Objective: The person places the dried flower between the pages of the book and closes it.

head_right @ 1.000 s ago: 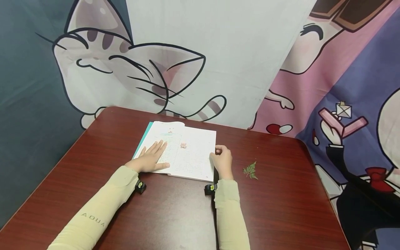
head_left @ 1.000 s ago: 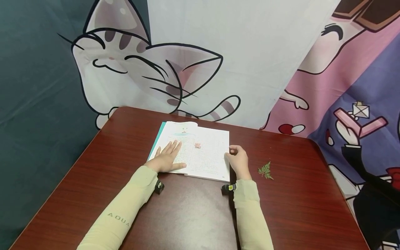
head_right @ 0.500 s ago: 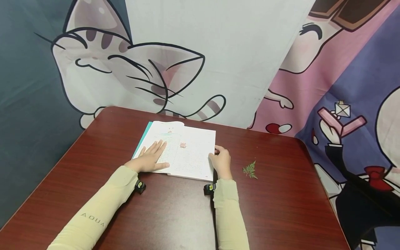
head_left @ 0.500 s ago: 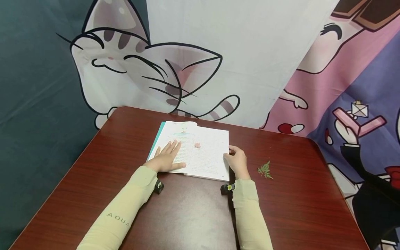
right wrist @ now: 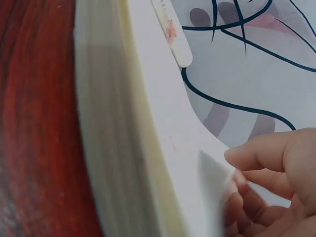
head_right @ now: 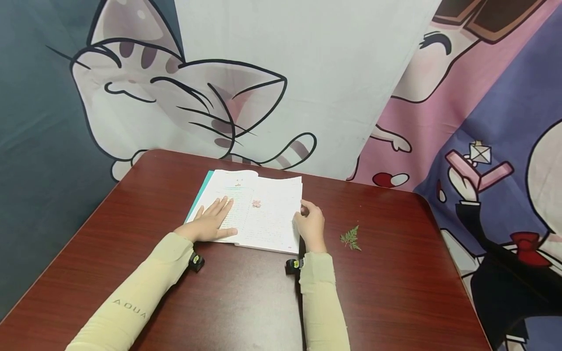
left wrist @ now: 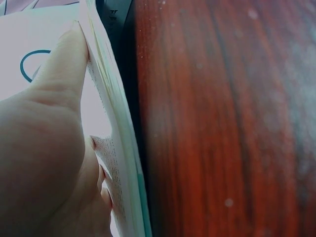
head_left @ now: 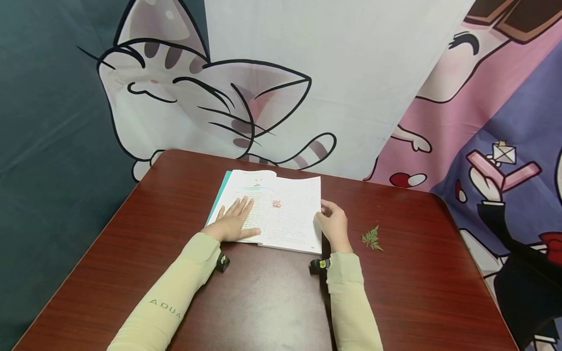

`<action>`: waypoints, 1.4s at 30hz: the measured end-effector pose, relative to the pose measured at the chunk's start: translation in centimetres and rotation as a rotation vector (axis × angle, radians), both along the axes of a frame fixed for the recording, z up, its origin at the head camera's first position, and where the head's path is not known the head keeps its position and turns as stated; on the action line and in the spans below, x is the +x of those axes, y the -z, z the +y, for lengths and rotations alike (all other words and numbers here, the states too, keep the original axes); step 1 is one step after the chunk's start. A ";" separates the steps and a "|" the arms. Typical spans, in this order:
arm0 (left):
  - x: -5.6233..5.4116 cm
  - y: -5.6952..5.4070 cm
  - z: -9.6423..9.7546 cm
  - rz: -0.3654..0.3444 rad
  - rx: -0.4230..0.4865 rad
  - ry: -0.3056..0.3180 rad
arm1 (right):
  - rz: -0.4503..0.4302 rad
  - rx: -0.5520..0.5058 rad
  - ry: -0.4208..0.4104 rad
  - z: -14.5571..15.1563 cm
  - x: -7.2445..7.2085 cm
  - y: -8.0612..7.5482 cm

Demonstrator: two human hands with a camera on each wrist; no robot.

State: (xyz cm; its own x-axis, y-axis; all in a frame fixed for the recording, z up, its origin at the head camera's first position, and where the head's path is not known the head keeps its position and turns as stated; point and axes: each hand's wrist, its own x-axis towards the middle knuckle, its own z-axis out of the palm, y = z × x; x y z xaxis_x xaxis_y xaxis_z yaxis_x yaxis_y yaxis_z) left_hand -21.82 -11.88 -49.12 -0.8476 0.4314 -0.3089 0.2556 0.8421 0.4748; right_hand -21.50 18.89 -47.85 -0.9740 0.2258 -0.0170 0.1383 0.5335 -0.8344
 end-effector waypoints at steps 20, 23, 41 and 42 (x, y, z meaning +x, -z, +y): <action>-0.2 0.3 -0.2 -0.002 -0.021 0.007 | 0.221 -0.483 -0.002 -1.1 0.2 -2.1; -0.2 0.3 -0.2 0.001 -0.003 0.003 | 0.186 -0.614 -0.034 -1.7 0.3 -2.3; -0.1 -0.3 0.0 -0.002 -0.018 0.005 | 0.140 -0.291 -0.389 -6.1 -0.5 0.7; -0.1 -0.2 0.0 -0.002 -0.018 0.004 | 0.118 -0.296 -0.392 -6.4 -0.6 0.8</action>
